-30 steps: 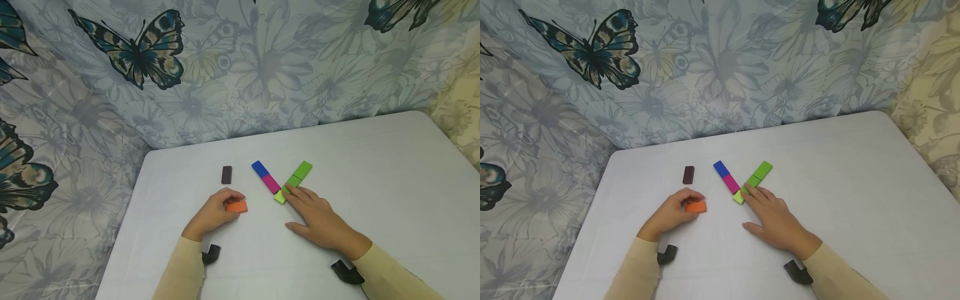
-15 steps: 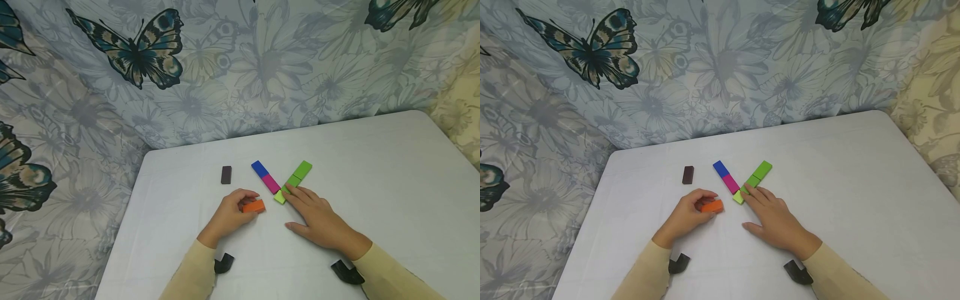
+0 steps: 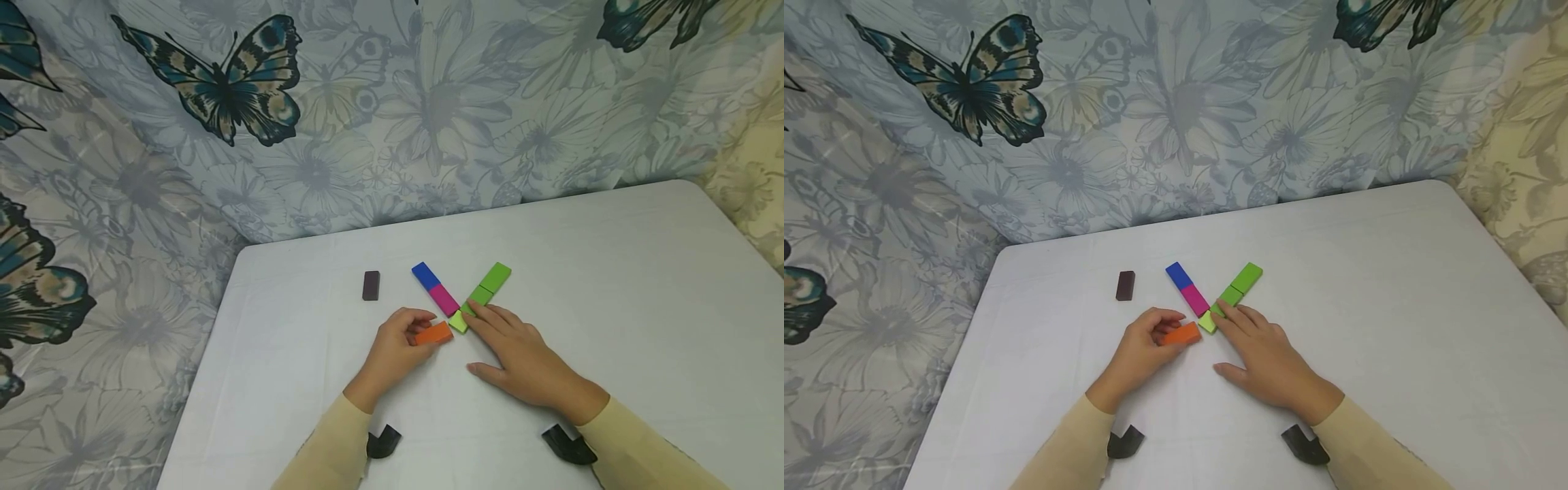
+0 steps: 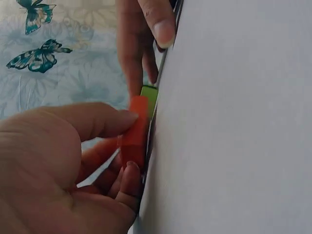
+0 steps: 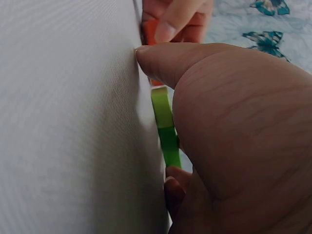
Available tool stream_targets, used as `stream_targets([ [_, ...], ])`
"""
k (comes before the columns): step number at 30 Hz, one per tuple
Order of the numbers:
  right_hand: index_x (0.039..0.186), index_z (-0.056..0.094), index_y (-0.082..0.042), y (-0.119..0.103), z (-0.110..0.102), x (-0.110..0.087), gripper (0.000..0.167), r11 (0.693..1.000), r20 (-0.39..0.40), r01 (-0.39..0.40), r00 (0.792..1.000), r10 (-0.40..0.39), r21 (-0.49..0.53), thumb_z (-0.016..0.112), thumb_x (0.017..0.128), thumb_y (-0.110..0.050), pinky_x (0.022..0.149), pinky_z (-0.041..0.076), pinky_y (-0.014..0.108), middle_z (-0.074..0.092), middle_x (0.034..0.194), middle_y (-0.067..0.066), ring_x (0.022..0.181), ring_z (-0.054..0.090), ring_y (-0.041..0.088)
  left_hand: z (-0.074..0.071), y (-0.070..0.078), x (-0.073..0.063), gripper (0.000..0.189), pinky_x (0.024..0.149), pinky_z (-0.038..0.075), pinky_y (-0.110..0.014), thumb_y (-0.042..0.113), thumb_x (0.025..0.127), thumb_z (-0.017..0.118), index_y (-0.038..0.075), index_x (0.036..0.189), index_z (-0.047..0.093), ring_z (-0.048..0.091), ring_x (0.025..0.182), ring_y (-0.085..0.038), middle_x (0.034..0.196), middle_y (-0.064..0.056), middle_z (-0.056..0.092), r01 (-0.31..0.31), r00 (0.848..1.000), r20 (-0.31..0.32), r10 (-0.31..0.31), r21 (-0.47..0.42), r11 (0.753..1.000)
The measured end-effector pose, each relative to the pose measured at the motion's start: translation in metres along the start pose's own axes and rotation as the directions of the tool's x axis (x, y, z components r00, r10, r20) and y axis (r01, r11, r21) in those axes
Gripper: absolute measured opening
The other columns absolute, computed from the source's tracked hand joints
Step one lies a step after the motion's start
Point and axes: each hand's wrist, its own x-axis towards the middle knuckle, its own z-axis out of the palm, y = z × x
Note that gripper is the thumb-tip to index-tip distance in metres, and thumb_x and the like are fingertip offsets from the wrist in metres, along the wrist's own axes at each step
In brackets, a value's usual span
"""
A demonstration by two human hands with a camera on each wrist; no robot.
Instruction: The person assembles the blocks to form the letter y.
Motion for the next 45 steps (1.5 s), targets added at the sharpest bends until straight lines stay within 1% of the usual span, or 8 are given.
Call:
stream_targets([
  [6,0.167,0.046,-0.011,0.001,-0.001,0.0,0.082,1.0,0.006,-0.006,1.0,0.006,0.008,0.081,0.099,-0.042,0.102,0.043,0.07,0.033,0.175,0.006,0.154,0.034,0.04,0.002,0.0,0.001,0.043,0.088,0.057,-0.029,-0.002,0.09,0.085,0.009,0.13,0.074,0.066,0.105,-0.016,0.116,0.003,0.067,0.054,0.999,-0.009,-0.054,-0.009,0.999],
  [10,0.167,0.045,-0.012,0.001,0.0,0.0,0.082,1.0,0.009,-0.004,1.0,0.004,0.01,0.081,0.1,-0.042,0.103,0.043,0.07,0.033,0.175,0.006,0.154,0.033,0.039,-0.006,-0.003,0.0,0.049,0.092,0.057,-0.03,-0.005,0.091,0.079,0.01,0.137,0.07,0.065,0.11,-0.016,0.123,0.003,0.066,0.061,0.996,0.07,-0.056,-0.063,0.996],
  [14,0.167,0.044,-0.012,0.001,0.0,0.0,0.083,1.0,0.007,0.002,1.0,-0.002,0.008,0.081,0.099,-0.042,0.103,0.042,0.07,0.033,0.175,0.006,0.154,0.032,0.039,-0.017,-0.007,-0.001,0.056,0.098,0.055,-0.032,-0.01,0.092,0.071,0.01,0.144,0.065,0.064,0.117,-0.016,0.131,0.0,0.065,0.045,0.985,0.171,-0.026,-0.111,0.993],
  [17,0.168,0.044,-0.012,0.0,0.0,0.001,0.083,1.0,0.007,0.003,1.0,-0.003,0.005,0.081,0.099,-0.042,0.103,0.043,0.07,0.033,0.175,0.006,0.155,0.032,0.039,-0.022,-0.011,0.0,0.056,0.099,0.055,-0.033,-0.012,0.092,0.069,0.007,0.144,0.064,0.065,0.119,-0.017,0.132,-0.003,0.066,0.024,0.979,0.203,0.004,-0.133,0.991],
  [22,0.167,0.044,-0.012,0.001,0.001,0.001,0.083,1.0,0.005,0.004,1.0,-0.004,0.001,0.081,0.099,-0.042,0.103,0.043,0.069,0.033,0.175,0.007,0.154,0.032,0.038,-0.022,-0.013,0.0,0.052,0.095,0.057,-0.032,-0.012,0.092,0.072,0.005,0.141,0.067,0.068,0.114,-0.021,0.126,-0.006,0.069,0.017,0.982,0.188,0.01,-0.14,0.99],
  [26,0.167,0.044,-0.012,0.001,0.001,0.001,0.083,1.0,0.003,0.006,1.0,-0.006,0.001,0.081,0.099,-0.041,0.102,0.043,0.069,0.033,0.175,0.007,0.154,0.033,0.038,-0.022,-0.014,0.0,0.05,0.093,0.057,-0.032,-0.01,0.093,0.075,0.007,0.14,0.069,0.068,0.11,-0.019,0.122,-0.002,0.071,0.021,0.983,0.182,0.002,-0.124,0.992],
  [33,0.167,0.045,-0.011,0.001,0.001,0.0,0.083,1.0,0.005,0.003,1.0,-0.003,0.004,0.082,0.099,-0.041,0.103,0.043,0.07,0.033,0.175,0.006,0.154,0.033,0.039,-0.022,-0.012,0.0,0.05,0.092,0.057,-0.031,-0.005,0.093,0.08,0.011,0.14,0.07,0.068,0.108,-0.017,0.121,0.001,0.072,0.007,0.978,0.206,0.012,-0.092,0.996],
  [45,0.167,0.045,-0.011,-0.001,-0.001,0.001,0.083,1.0,0.005,-0.001,1.0,0.0,0.011,0.082,0.099,-0.04,0.102,0.043,0.07,0.033,0.175,0.007,0.154,0.033,0.04,-0.018,-0.011,-0.001,0.049,0.088,0.055,-0.028,-0.001,0.094,0.084,0.011,0.139,0.071,0.068,0.105,-0.024,0.121,-0.002,0.074,0.005,0.981,0.194,0.011,-0.081,0.997],
])
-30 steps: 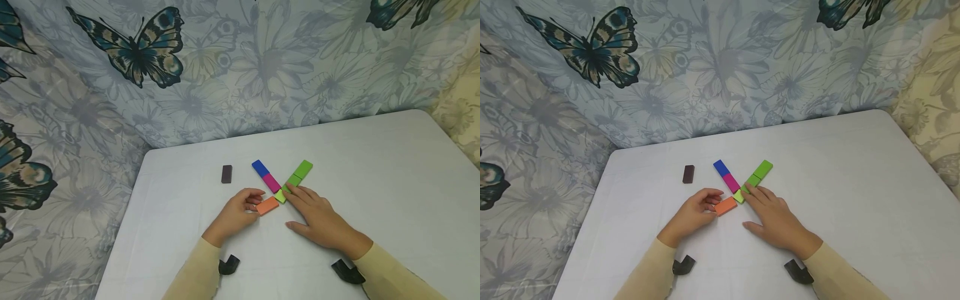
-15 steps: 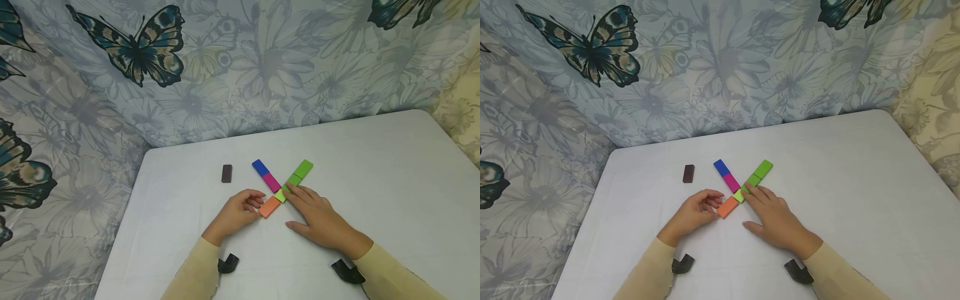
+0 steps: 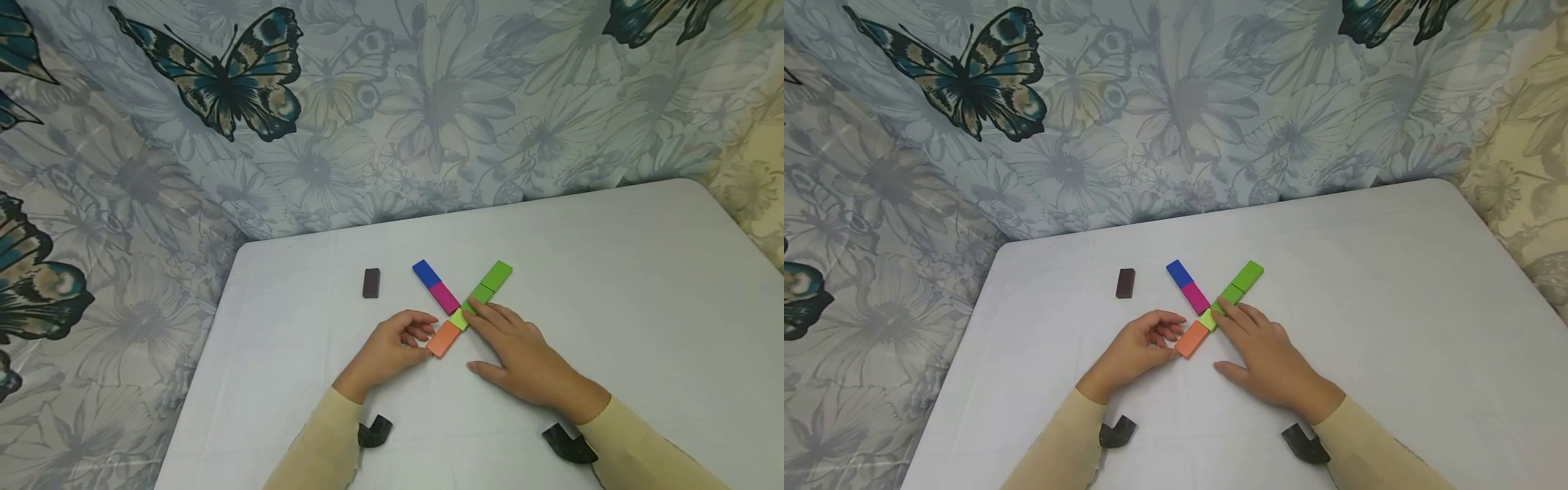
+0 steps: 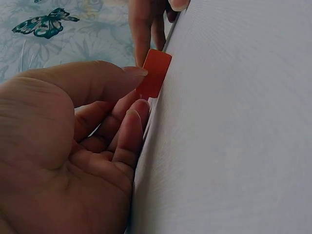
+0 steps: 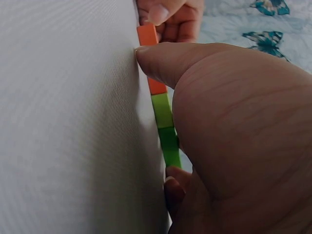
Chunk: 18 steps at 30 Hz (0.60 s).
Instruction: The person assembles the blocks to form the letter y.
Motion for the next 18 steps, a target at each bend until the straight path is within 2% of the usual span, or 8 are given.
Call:
stream_targets([
  [10,0.166,0.046,-0.01,-0.0012,-0.0012,0.0005,0.082,1.0,0.0,0.001,1.0,-0.001,-0.012,0.082,0.098,-0.04,0.102,0.044,0.07,0.034,0.175,0.008,0.154,0.034,0.04,-0.0007,0.0006,0.0001,0.046,0.09,0.056,-0.029,0.004,0.095,0.083,0.012,0.139,0.071,0.068,0.105,-0.018,0.12,0.001,0.073,0.003,1.0,-0.008,-0.003,-0.027,1.0],
  [14,0.166,0.046,-0.011,-0.0017,-0.0013,0.0011,0.082,1.0,0.004,-0.002,1.0,0.002,-0.016,0.082,0.098,-0.041,0.101,0.044,0.071,0.034,0.174,0.008,0.153,0.034,0.041,-0.0021,-0.0019,0.0012,0.039,0.091,0.057,-0.032,0.013,0.103,0.074,0.009,0.141,0.069,0.069,0.107,-0.02,0.125,-0.003,0.073,-0.007,1.0,-0.011,0.005,-0.117,0.993],
  [18,0.165,0.047,-0.01,-0.0014,-0.001,0.0013,0.082,1.0,0.001,0.002,1.0,-0.002,-0.022,0.082,0.098,-0.041,0.101,0.044,0.07,0.035,0.174,0.008,0.153,0.035,0.04,-0.0049,-0.0022,0.002,0.039,0.091,0.058,-0.036,0.026,0.114,0.058,0.003,0.146,0.063,0.07,0.112,-0.028,0.132,-0.01,0.071,-0.005,1.0,-0.018,0.001,-0.225,0.974],
])
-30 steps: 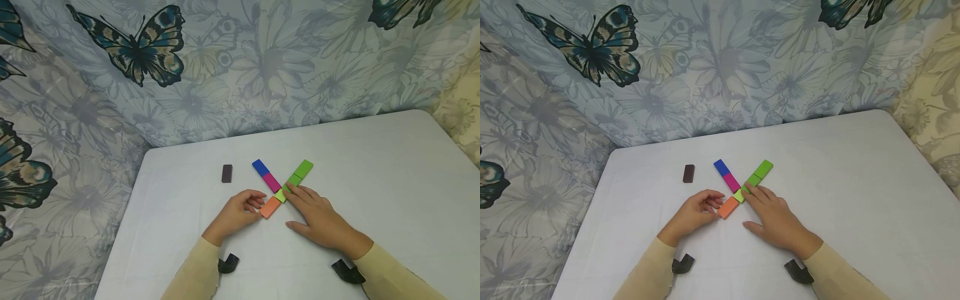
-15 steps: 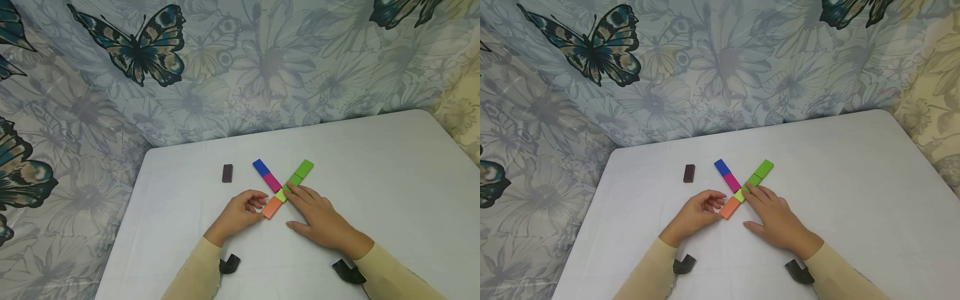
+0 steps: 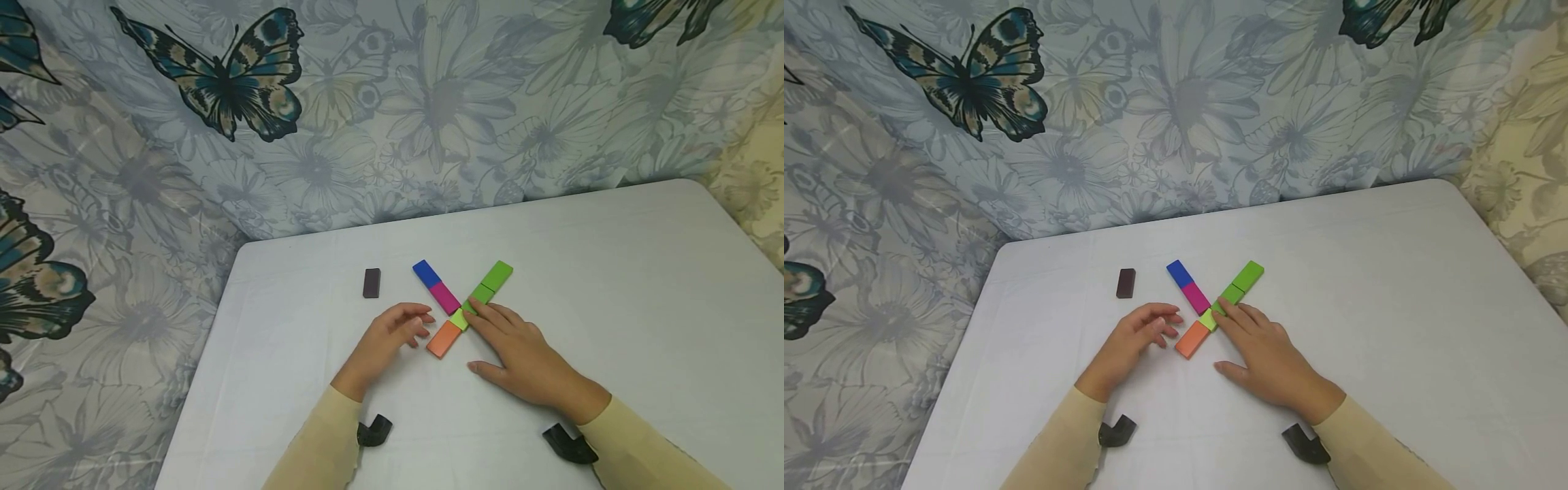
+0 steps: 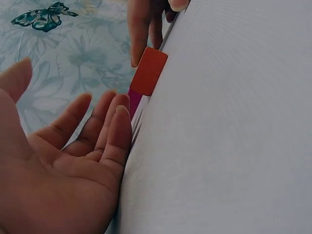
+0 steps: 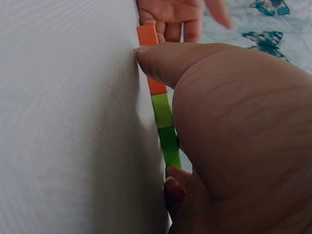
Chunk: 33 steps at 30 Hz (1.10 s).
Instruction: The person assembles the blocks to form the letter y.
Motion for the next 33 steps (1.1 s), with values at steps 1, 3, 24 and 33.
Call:
stream_targets([
  [1,0.165,0.047,-0.011,0.0,0.0,0.0,0.082,1.0,-0.001,0.002,1.0,-0.002,-0.001,0.082,0.098,-0.041,0.101,0.044,0.07,0.035,0.174,0.008,0.153,0.035,0.04,-0.001,0.001,0.0,0.042,0.091,0.058,-0.038,0.028,0.115,0.055,0.002,0.147,0.062,0.07,0.113,-0.029,0.134,-0.011,0.071,-0.001,1.0,-0.004,0.0,-0.014,1.0],
  [3,0.165,0.048,-0.01,0.001,0.0,0.0,0.082,1.0,-0.003,0.003,1.0,-0.003,-0.003,0.082,0.098,-0.041,0.101,0.044,0.07,0.036,0.173,0.008,0.153,0.035,0.04,-0.002,0.003,-0.001,0.046,0.092,0.058,-0.04,0.032,0.117,0.048,0.001,0.149,0.059,0.07,0.116,-0.033,0.137,-0.013,0.07,0.002,1.0,-0.009,-0.002,-0.042,0.999],
  [24,0.166,0.046,-0.01,0.001,0.002,-0.001,0.083,1.0,0.003,-0.011,1.0,0.011,-0.001,0.082,0.098,-0.042,0.103,0.043,0.07,0.034,0.174,0.008,0.154,0.033,0.04,-0.013,0.003,-0.002,0.064,0.093,0.055,-0.042,0.042,0.119,0.026,-0.006,0.156,0.047,0.054,0.132,-0.052,0.15,-0.027,0.058,-0.145,0.987,-0.099,0.123,-0.272,0.951],
  [33,0.166,0.046,-0.01,0.002,0.001,-0.001,0.081,1.0,0.001,0.002,1.0,-0.002,0.013,0.081,0.099,-0.04,0.103,0.042,0.07,0.034,0.174,0.008,0.154,0.033,0.04,-0.024,0.002,-0.002,0.07,0.092,0.054,-0.041,0.048,0.118,0.031,-0.011,0.155,0.043,0.056,0.13,-0.047,0.148,-0.029,0.059,-0.162,0.98,-0.16,0.12,-0.278,0.947],
])
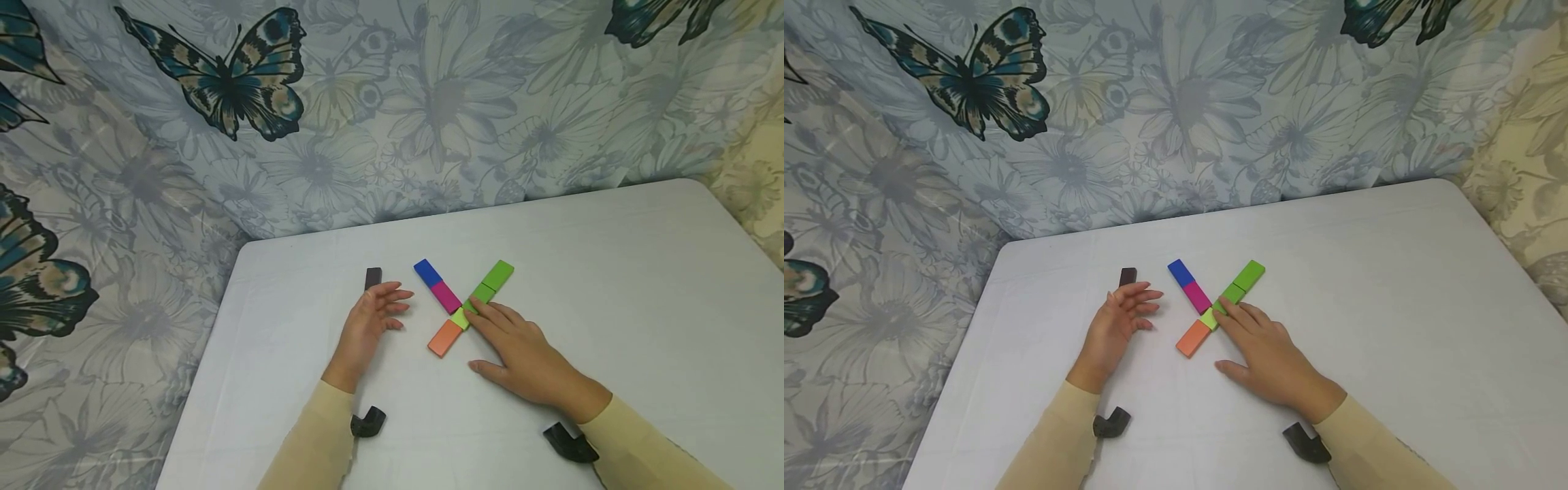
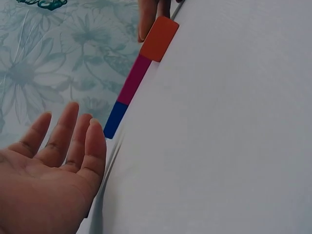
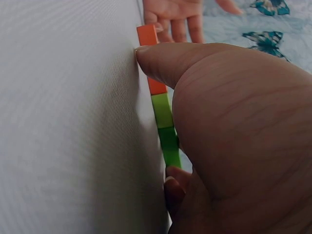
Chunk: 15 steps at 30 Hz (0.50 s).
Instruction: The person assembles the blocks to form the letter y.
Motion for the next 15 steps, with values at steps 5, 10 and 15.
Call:
stream_targets([
  [5,0.166,0.045,-0.009,0.0,-0.001,0.0,0.081,1.0,-0.003,0.01,1.0,-0.01,0.012,0.08,0.1,-0.039,0.104,0.041,0.07,0.034,0.174,0.009,0.154,0.033,0.04,-0.011,0.001,-0.001,0.069,0.09,0.054,-0.038,0.048,0.118,0.036,-0.011,0.153,0.045,0.057,0.127,-0.043,0.146,-0.032,0.058,-0.041,0.996,-0.079,0.039,-0.029,0.999],
  [10,0.166,0.046,-0.009,0.001,0.0,0.0,0.081,1.0,-0.006,0.01,1.0,-0.01,0.011,0.081,0.099,-0.038,0.105,0.041,0.07,0.034,0.174,0.009,0.154,0.033,0.04,-0.024,0.001,0.0,0.065,0.087,0.053,-0.037,0.045,0.119,0.039,-0.012,0.15,0.047,0.057,0.124,-0.043,0.143,-0.032,0.059,-0.084,0.978,-0.196,0.073,-0.049,0.995],
  [15,0.166,0.045,-0.01,0.001,0.0,0.0,0.082,1.0,0.0,0.005,1.0,-0.005,0.005,0.081,0.099,-0.039,0.103,0.042,0.07,0.034,0.174,0.009,0.154,0.033,0.04,-0.034,-0.001,0.001,0.056,0.085,0.052,-0.036,0.038,0.118,0.045,-0.01,0.147,0.05,0.057,0.121,-0.039,0.14,-0.031,0.06,-0.101,0.941,-0.329,0.083,-0.036,0.994],
])
